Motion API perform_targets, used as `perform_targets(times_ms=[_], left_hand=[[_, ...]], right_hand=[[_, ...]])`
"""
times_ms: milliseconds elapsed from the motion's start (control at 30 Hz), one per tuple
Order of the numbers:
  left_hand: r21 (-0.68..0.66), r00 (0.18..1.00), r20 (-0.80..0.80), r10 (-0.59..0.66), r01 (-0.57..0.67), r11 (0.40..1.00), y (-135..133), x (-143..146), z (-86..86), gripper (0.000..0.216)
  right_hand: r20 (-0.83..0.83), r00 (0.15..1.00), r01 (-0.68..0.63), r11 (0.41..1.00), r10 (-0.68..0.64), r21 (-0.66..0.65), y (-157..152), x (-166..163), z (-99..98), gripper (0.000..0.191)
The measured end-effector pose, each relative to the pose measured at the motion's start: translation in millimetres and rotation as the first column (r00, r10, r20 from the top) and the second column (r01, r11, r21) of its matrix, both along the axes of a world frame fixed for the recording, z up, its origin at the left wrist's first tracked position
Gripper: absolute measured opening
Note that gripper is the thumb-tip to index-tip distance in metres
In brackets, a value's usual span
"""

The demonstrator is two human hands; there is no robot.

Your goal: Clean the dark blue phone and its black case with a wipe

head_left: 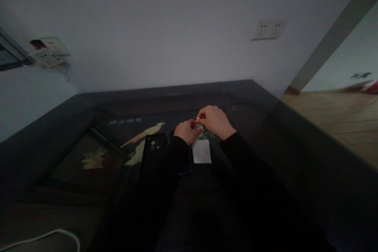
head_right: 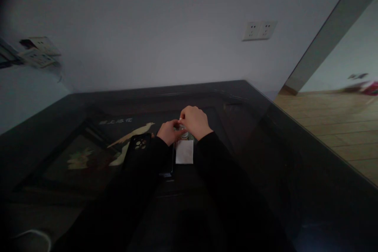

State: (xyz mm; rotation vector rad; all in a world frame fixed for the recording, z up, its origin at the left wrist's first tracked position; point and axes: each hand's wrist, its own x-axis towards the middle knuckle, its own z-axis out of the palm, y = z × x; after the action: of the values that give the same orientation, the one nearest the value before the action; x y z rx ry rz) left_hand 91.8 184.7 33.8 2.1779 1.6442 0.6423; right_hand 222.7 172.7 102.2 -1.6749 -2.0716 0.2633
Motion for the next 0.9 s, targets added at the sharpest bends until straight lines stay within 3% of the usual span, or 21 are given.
perform_targets(times_ms=[233, 367, 500, 667, 900], left_hand=[[-0.006, 1.0, 0.017, -0.018, 0.018, 1.0, -2, -1, 1.5, 0.032], [0.004, 0.999, 0.036, -0.029, 0.028, 1.0, -3, -1, 2.3, 0.031], [0.004, 0.999, 0.037, -0.03, 0.03, 1.0, -4, -1, 4.0, 0.028], [0.012, 0.999, 0.025, -0.047, 0.046, 0.999, -7, -2, 6.9, 0.02], [0.0, 0.998, 0.037, -0.054, 0.054, 0.999, -5, -3, 4.2, 0.021]], right_hand=[[-0.117, 0.993, 0.004, 0.993, 0.01, 0.119, -20, 21, 41.0, 0.012], [-0.174, 0.97, -0.162, 0.986, 0.168, 0.049, -35, 37, 55.4, 0.007], [-0.108, 0.959, -0.276, 0.948, 0.262, -0.156, -33, 31, 37.5, 0.006], [-0.085, 0.966, -0.257, 0.953, 0.246, -0.163, -22, 10, 12.7, 0.008], [-0.065, 0.975, -0.22, 0.959, 0.211, -0.177, -22, 8, 11.5, 0.003]])
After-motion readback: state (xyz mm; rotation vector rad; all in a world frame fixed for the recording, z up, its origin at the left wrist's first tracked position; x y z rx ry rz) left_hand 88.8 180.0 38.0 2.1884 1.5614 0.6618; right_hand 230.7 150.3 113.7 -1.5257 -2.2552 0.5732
